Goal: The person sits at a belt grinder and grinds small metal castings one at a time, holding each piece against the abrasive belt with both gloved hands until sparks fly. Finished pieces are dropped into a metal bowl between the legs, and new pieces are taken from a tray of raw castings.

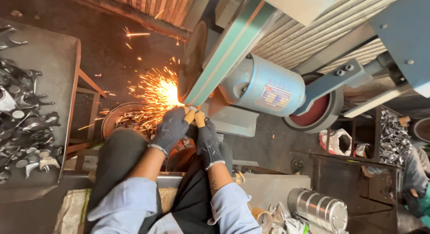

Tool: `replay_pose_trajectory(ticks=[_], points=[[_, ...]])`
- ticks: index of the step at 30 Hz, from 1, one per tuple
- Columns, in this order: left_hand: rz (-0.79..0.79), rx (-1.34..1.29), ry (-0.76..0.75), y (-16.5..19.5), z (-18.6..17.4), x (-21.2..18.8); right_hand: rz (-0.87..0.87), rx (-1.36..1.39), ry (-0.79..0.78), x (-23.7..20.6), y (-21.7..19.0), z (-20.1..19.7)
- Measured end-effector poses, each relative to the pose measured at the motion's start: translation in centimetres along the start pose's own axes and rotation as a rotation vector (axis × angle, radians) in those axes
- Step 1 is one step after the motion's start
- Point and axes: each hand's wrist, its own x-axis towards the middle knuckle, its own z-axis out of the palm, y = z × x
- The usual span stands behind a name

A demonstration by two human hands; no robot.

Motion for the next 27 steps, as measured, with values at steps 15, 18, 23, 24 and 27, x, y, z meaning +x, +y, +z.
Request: replay_pose_trajectory(ticks=[15, 18, 23, 24, 27], points=[[0.157, 0.412, -0.400, 4.4, -6.9, -5.4, -0.408, -0.519, 0.066, -10.7, -3.5, -0.7], [0.027, -0.780, -0.791, 4.0, -8.0, -3.6, -0.096, -0.002, -0.622, -8.4, -4.7, -0.5], [0.000, -0.845, -0.581, 1.1, -5.1, -0.6, -0.342, 0.162, -0.683, -2.0, -0.5, 2.0], [-0.002, -0.881, -0.585, 0.5, -4.5, -0.1, -0.393, 0.214, -0.741, -1.0, 0.6, 2.1], [-0.082, -1.016, -0.533, -0.1, -3.4, 1.2, -0.019, 0.287, -0.486, 1.0, 1.9, 2.5]])
